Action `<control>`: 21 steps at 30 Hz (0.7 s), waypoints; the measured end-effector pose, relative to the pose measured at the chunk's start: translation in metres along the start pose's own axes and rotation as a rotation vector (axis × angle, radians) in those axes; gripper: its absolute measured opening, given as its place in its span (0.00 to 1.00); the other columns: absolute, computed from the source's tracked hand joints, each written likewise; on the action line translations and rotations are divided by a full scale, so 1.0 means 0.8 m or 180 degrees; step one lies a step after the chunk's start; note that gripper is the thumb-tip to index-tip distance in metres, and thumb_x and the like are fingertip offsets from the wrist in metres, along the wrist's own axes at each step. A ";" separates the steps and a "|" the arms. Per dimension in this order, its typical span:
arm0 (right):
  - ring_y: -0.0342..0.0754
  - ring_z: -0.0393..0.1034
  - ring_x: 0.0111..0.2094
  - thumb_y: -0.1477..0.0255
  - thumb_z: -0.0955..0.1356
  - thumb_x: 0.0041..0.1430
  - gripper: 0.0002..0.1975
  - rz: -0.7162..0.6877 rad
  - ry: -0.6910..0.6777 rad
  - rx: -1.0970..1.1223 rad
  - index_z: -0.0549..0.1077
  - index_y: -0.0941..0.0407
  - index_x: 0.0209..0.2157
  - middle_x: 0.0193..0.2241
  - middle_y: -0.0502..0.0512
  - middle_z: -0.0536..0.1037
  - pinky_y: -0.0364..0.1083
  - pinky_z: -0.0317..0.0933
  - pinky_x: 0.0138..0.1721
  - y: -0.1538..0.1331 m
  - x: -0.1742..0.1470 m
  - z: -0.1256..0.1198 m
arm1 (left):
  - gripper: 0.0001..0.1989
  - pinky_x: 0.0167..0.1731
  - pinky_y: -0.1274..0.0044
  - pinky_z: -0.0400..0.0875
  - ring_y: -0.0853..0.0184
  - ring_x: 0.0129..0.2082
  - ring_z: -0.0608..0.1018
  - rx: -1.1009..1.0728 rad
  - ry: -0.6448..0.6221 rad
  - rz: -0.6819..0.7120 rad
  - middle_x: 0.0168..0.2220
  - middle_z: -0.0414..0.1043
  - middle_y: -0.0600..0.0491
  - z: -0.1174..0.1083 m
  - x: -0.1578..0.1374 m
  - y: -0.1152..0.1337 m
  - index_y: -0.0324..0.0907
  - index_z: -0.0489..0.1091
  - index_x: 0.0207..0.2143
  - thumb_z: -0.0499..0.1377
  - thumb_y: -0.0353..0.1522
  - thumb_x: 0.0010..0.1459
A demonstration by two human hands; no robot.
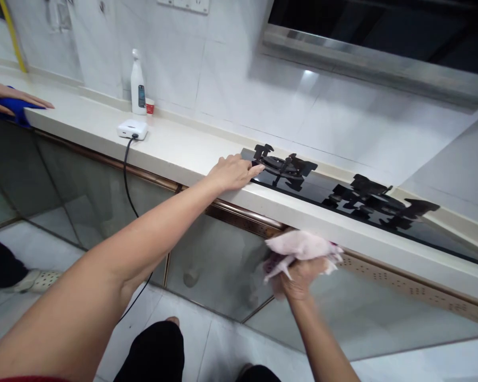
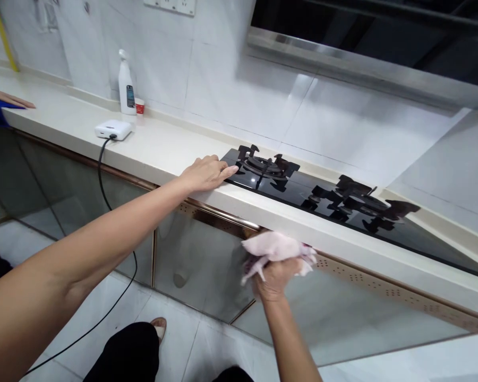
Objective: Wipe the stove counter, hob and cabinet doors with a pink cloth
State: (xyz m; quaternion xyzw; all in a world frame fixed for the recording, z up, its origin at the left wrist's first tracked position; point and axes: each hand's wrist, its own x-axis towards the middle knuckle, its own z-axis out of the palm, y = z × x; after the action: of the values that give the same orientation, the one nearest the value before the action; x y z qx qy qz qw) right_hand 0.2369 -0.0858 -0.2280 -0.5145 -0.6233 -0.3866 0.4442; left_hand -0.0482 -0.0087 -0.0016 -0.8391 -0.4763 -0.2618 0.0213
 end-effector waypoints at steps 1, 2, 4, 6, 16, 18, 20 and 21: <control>0.56 0.64 0.38 0.65 0.66 0.63 0.11 -0.0240 0.0075 -0.0026 0.74 0.56 0.31 0.30 0.59 0.70 0.56 0.59 0.42 -0.030 0.005 0.012 | 0.35 0.56 0.56 0.63 0.47 0.55 0.72 -0.0015 0.0004 -0.0001 0.53 0.72 0.37 0.000 0.000 -0.001 0.42 0.78 0.49 0.38 0.53 0.72; 0.56 0.64 0.40 0.67 0.66 0.63 0.10 -0.0495 0.0028 -0.0039 0.73 0.55 0.29 0.30 0.59 0.70 0.56 0.58 0.45 -0.063 0.013 0.023 | 0.35 0.56 0.57 0.63 0.47 0.55 0.72 -0.0027 0.0019 0.0001 0.53 0.72 0.38 0.001 0.001 -0.001 0.42 0.78 0.49 0.38 0.53 0.71; 0.58 0.64 0.46 0.71 0.65 0.65 0.10 -0.0746 -0.0121 0.0027 0.74 0.53 0.28 0.33 0.59 0.72 0.58 0.55 0.51 -0.133 0.033 0.045 | 0.35 0.56 0.57 0.64 0.47 0.55 0.72 -0.0043 0.0059 0.0010 0.53 0.72 0.38 0.001 0.001 -0.002 0.42 0.78 0.49 0.39 0.54 0.71; 0.57 0.63 0.46 0.72 0.65 0.67 0.10 -0.0651 -0.0244 0.0095 0.76 0.52 0.31 0.35 0.59 0.74 0.58 0.53 0.52 -0.200 0.058 0.067 | 0.35 0.55 0.57 0.64 0.48 0.54 0.73 -0.0044 0.0082 0.0022 0.52 0.73 0.38 0.002 0.001 -0.003 0.42 0.78 0.49 0.39 0.53 0.72; 0.55 0.60 0.56 0.67 0.63 0.71 0.14 -0.1869 -0.1058 0.0583 0.76 0.45 0.52 0.52 0.57 0.76 0.53 0.52 0.54 -0.258 0.103 0.113 | 0.29 0.57 0.61 0.61 0.53 0.53 0.73 0.0458 0.0731 0.0222 0.50 0.75 0.40 0.003 -0.004 -0.003 0.40 0.78 0.47 0.41 0.45 0.74; 0.53 0.60 0.54 0.67 0.64 0.71 0.10 -0.1923 -0.0521 0.0406 0.78 0.45 0.47 0.49 0.55 0.77 0.52 0.50 0.54 -0.206 0.094 0.089 | 0.28 0.58 0.61 0.59 0.54 0.54 0.73 0.0445 0.0882 0.0305 0.51 0.76 0.41 0.007 -0.017 0.000 0.41 0.78 0.47 0.41 0.44 0.74; 0.52 0.61 0.52 0.66 0.66 0.69 0.08 -0.1803 -0.0152 0.0207 0.78 0.47 0.42 0.46 0.55 0.77 0.52 0.49 0.53 -0.144 0.079 0.063 | 0.25 0.62 0.60 0.56 0.54 0.59 0.71 0.0371 0.1161 0.0429 0.56 0.74 0.43 0.022 -0.042 0.006 0.43 0.77 0.51 0.43 0.43 0.74; 0.52 0.61 0.51 0.65 0.66 0.68 0.08 -0.1713 -0.0085 0.0112 0.78 0.49 0.39 0.45 0.56 0.76 0.53 0.49 0.53 -0.110 0.069 0.049 | 0.23 0.64 0.59 0.54 0.53 0.63 0.68 0.0312 0.1331 0.0490 0.61 0.71 0.43 0.036 -0.059 0.012 0.44 0.76 0.53 0.44 0.42 0.73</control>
State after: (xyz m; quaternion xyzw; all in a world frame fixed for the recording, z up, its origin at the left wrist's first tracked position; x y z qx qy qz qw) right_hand 0.1398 -0.0477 -0.1894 -0.3275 -0.7501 -0.4730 0.3261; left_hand -0.0477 -0.0430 -0.0465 -0.7984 -0.4082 -0.4043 0.1801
